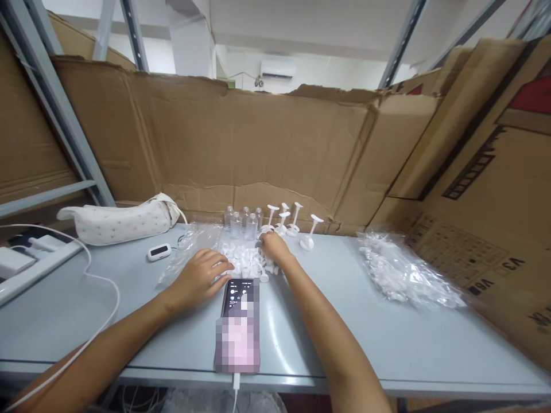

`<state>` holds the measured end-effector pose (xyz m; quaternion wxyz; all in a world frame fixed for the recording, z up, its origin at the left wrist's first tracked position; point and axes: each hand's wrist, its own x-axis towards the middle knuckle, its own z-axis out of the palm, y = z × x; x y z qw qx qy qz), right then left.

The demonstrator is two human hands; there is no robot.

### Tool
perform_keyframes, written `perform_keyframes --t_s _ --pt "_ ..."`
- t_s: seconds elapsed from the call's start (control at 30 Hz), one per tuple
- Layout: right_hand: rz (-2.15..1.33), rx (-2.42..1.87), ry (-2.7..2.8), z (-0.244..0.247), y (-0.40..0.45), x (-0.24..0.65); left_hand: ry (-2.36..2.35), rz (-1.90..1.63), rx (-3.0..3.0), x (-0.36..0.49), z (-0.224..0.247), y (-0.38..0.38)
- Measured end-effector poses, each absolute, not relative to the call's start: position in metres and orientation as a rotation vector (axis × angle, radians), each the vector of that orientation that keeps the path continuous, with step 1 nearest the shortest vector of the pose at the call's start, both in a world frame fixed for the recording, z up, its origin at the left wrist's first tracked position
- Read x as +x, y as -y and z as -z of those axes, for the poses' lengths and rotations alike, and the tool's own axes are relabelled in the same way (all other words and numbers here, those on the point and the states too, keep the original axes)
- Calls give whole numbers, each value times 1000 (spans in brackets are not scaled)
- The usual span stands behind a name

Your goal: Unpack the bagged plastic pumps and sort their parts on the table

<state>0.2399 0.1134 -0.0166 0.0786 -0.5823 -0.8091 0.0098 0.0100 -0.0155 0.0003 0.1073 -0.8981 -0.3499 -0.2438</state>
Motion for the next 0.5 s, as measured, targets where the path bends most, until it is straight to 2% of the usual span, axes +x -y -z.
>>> perform_keyframes --t_s 0.17,0.5 --pt "34 -1667 2408 19 -118 238 1053 707 -2641 11 2 14" --pt "-90 -1806 2541 8 -114 226 1056 719 -2642 9 2 13"
